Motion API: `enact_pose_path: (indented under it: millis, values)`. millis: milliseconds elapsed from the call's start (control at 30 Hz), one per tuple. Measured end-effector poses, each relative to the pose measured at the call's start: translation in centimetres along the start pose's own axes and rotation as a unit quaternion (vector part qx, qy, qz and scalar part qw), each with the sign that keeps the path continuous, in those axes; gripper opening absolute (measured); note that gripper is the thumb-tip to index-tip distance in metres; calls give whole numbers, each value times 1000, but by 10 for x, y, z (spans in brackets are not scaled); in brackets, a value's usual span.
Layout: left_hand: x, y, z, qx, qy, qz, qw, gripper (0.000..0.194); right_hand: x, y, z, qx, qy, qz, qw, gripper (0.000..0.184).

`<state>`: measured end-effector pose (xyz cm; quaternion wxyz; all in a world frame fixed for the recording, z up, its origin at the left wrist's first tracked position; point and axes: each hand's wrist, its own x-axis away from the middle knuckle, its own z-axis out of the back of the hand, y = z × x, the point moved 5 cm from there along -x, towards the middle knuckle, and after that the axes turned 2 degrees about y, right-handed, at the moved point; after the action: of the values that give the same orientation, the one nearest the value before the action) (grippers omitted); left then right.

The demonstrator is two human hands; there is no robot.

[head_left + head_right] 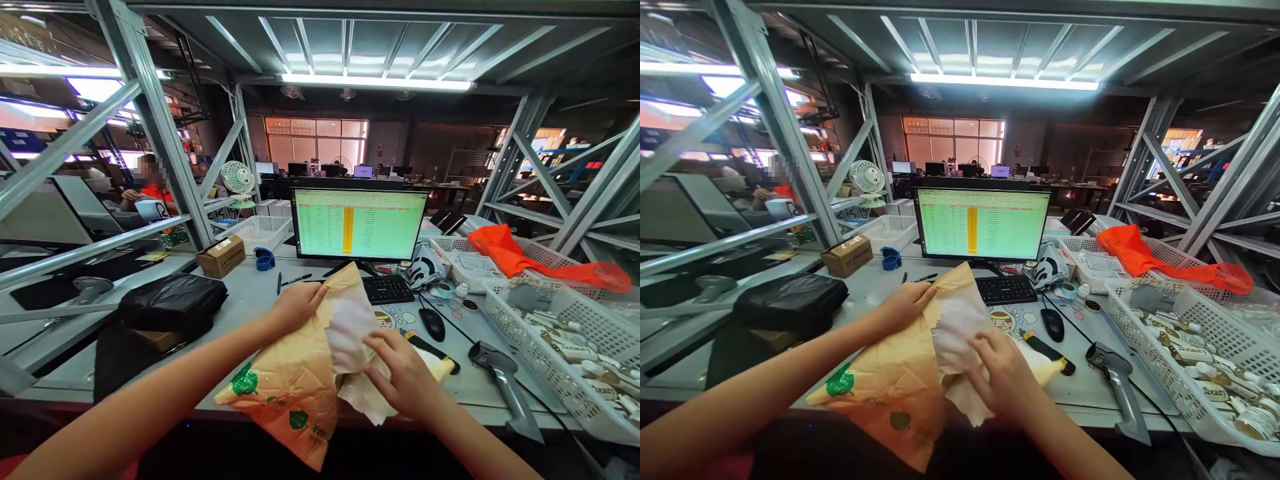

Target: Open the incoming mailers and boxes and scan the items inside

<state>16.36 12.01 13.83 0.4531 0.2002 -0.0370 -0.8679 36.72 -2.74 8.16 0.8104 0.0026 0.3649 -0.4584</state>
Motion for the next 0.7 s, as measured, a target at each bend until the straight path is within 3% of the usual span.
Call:
enact_pose_path:
  millis: [100, 267, 433, 500, 600, 700]
  values:
    - [7, 10, 6, 35, 7, -33, 999, 50, -25, 20, -17, -11, 48, -97, 994, 45]
    - [23, 17, 3, 17, 36, -141, 989, 58, -27, 54, -45, -73, 32, -227, 971, 51]
    - [34, 18, -13, 29, 84, -224, 971, 61, -15, 75, -75, -174, 8, -245, 954, 62]
    - [33, 11, -20, 46, 98, -201, 974, 59, -9, 73, -84, -217, 7, -232, 948, 56]
    - [23, -17, -29, 61, 103, -90, 989, 56, 2, 57, -88, -276, 14, -210, 938, 49]
    - [13, -55, -35, 55, 90, -6, 994, 51, 14, 51, -72, -307, 76, -221, 922, 51]
